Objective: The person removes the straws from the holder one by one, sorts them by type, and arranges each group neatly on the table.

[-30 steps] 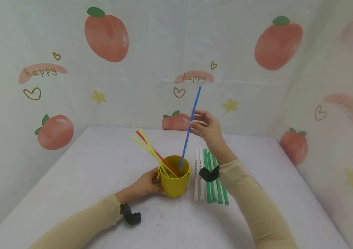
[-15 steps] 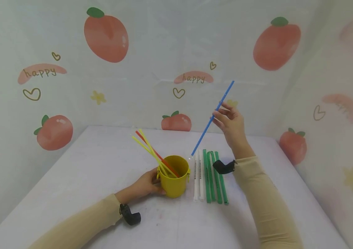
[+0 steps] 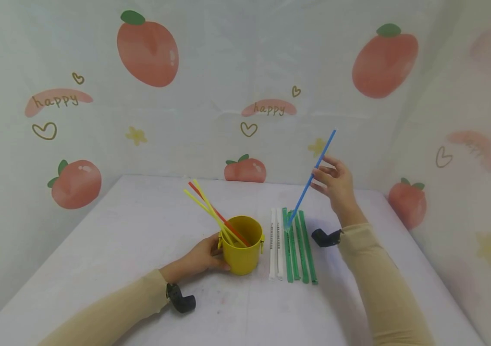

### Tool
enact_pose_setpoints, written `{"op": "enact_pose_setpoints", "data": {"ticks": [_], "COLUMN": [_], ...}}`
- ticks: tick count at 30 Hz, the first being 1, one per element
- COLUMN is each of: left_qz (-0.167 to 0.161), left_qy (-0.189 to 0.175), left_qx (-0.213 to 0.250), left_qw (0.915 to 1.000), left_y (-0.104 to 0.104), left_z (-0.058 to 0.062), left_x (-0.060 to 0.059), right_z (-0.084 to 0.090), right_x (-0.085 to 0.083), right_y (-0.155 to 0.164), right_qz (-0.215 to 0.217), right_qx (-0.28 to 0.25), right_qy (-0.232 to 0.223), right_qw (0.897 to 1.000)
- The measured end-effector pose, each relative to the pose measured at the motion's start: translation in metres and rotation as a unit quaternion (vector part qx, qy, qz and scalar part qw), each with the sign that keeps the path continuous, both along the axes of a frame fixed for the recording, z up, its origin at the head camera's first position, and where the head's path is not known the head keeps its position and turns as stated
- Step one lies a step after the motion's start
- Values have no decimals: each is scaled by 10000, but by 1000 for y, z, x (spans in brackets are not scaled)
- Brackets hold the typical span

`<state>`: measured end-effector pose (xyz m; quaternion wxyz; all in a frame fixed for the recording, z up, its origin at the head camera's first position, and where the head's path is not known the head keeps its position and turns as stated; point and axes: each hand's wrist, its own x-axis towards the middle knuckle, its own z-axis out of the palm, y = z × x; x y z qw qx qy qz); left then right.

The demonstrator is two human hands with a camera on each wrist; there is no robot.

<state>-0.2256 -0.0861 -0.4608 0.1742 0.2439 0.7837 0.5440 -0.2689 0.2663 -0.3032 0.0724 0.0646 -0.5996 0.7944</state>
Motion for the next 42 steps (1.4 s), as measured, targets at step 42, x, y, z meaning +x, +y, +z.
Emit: {"op": "enact_pose_setpoints", "data": {"ticks": [42], "left_qz": [29], "left_qy": [-2], "left_qx": [-16], "left_qw": [10000], "left_y": [0], "left_z": [2], "left_x": [1], "right_z": [-107], "right_x": [-4], "right_y": [40], "right_qz": [687], "right_qx": [4238], "right_qy": [-2252], "right_qw": [8746]}}
